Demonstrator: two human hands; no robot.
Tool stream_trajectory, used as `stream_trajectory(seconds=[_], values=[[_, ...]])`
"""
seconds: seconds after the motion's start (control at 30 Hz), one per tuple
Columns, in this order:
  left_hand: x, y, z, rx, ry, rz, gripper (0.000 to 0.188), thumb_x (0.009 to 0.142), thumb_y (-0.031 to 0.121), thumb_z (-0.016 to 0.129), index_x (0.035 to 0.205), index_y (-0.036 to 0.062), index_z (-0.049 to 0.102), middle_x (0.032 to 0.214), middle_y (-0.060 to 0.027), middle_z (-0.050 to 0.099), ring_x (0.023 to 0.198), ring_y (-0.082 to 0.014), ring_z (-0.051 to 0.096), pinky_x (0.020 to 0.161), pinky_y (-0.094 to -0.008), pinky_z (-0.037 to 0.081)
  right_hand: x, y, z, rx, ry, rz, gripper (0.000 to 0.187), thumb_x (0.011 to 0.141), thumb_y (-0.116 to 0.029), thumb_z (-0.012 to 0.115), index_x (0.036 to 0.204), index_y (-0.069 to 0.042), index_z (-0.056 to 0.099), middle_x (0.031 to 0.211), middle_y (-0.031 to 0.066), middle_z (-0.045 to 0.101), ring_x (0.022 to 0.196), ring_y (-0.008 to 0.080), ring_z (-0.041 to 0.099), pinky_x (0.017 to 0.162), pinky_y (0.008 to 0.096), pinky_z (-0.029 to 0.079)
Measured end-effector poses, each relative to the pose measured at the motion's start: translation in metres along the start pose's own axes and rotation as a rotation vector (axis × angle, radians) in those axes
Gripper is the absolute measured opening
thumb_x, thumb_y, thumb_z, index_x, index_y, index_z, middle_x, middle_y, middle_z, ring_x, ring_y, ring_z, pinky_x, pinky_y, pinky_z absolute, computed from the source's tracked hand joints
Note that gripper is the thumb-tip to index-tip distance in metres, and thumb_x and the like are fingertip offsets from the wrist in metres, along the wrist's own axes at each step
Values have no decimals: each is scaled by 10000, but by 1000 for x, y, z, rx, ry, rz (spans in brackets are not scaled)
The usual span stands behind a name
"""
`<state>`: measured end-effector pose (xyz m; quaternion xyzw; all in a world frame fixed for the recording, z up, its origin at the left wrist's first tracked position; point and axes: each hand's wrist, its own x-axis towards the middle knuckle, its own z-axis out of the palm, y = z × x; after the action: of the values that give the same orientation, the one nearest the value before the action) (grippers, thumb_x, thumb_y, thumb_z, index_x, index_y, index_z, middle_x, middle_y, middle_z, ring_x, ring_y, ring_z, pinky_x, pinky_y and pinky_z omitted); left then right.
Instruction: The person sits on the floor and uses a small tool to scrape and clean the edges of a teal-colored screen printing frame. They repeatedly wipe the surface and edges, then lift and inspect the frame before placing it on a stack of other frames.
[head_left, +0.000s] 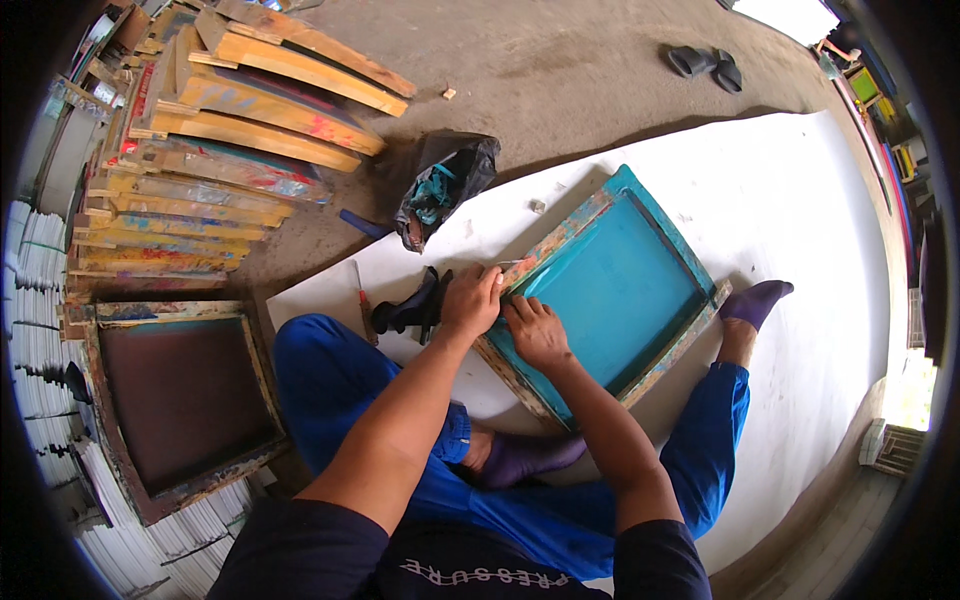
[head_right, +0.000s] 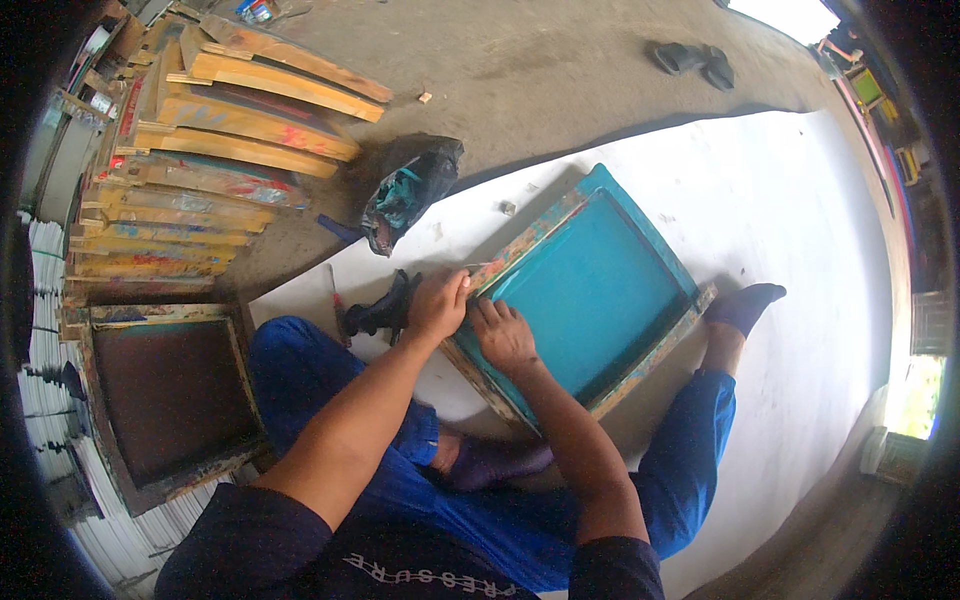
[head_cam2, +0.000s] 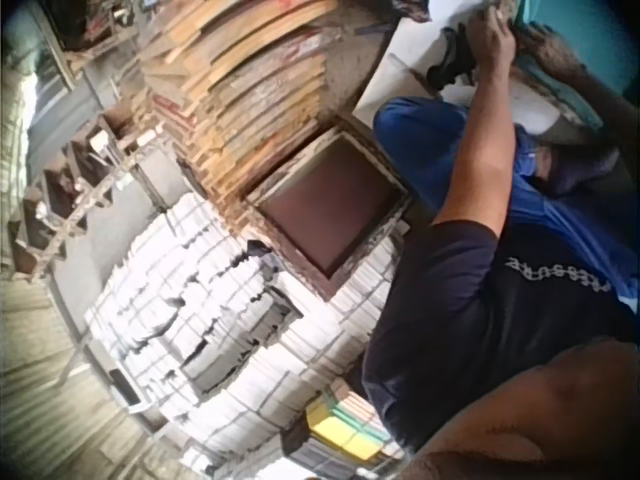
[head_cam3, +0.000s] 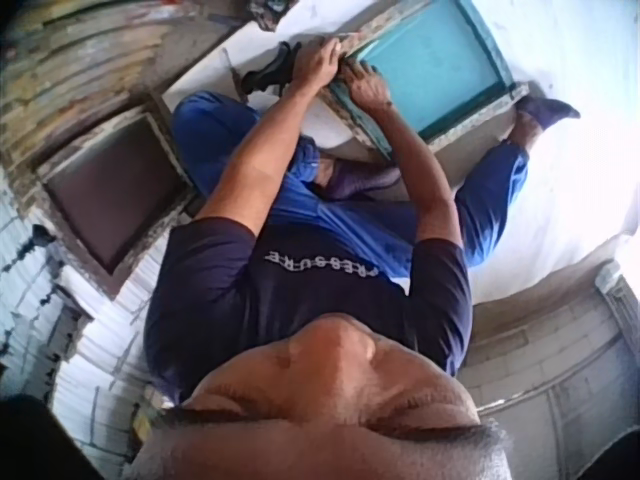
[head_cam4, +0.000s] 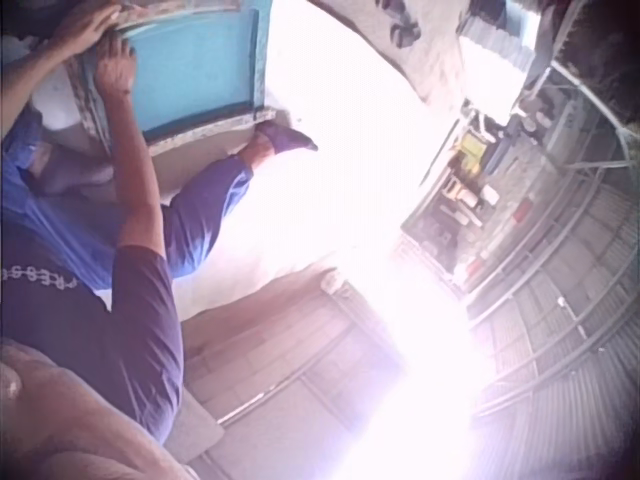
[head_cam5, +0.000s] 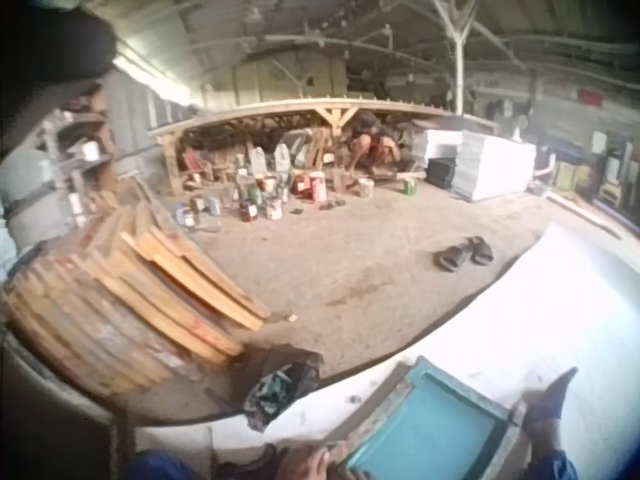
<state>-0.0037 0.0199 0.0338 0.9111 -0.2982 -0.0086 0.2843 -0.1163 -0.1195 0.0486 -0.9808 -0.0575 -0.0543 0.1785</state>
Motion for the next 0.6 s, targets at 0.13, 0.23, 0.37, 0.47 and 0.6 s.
stream_trajectory(seconds=[0.13, 0.23, 0.37, 0.47, 0.6], values=[[-1, -1, 0, -8, 24, 24, 234, 1057, 267, 545, 1115, 89, 685, 984, -160, 651, 922, -389, 651, 786, -521, 527, 1, 17, 3, 104, -67, -53, 165, 841, -122, 643, 989, -123, 715, 1186, 53, 666, 940, 276, 675, 759, 424, 591], [0, 0, 0, 18, 18, 36, 224, 1055, 265, 548, 1114, 94, 680, 979, -156, 649, 917, -386, 649, 786, -522, 526, -3, 25, 5, 194, 54, -106, 97, 826, -113, 643, 907, -112, 697, 1057, 48, 671, 846, 289, 679, 713, 427, 589], [-1, 0, 1, 68, 27, 32, 216, 1059, 265, 539, 1115, 99, 666, 981, -149, 644, 911, -384, 646, 791, -523, 521, -19, 51, -14, 268, 50, -118, 67, 830, -95, 684, 897, -102, 690, 1022, 62, 685, 876, 305, 683, 753, 420, 586], [-2, -1, 4, 56, 11, 24, 215, 1062, 265, 531, 1115, 99, 657, 993, -148, 641, 915, -388, 644, 791, -525, 518, -35, 63, -35, 230, -9, -51, 106, 865, -180, 747, 903, -93, 699, 1028, 72, 715, 942, 314, 687, 813, 442, 574], [0, -3, 5, 43, -12, 30, 218, 1064, 267, 527, 1116, 95, 652, 1009, -152, 640, 923, -396, 642, 789, -530, 514, -35, 44, -41, 206, 50, 114, 290, 931, -377, 736, 968, -95, 680, 1006, 96, 747, 974, 332, 697, 838, 487, 552]])
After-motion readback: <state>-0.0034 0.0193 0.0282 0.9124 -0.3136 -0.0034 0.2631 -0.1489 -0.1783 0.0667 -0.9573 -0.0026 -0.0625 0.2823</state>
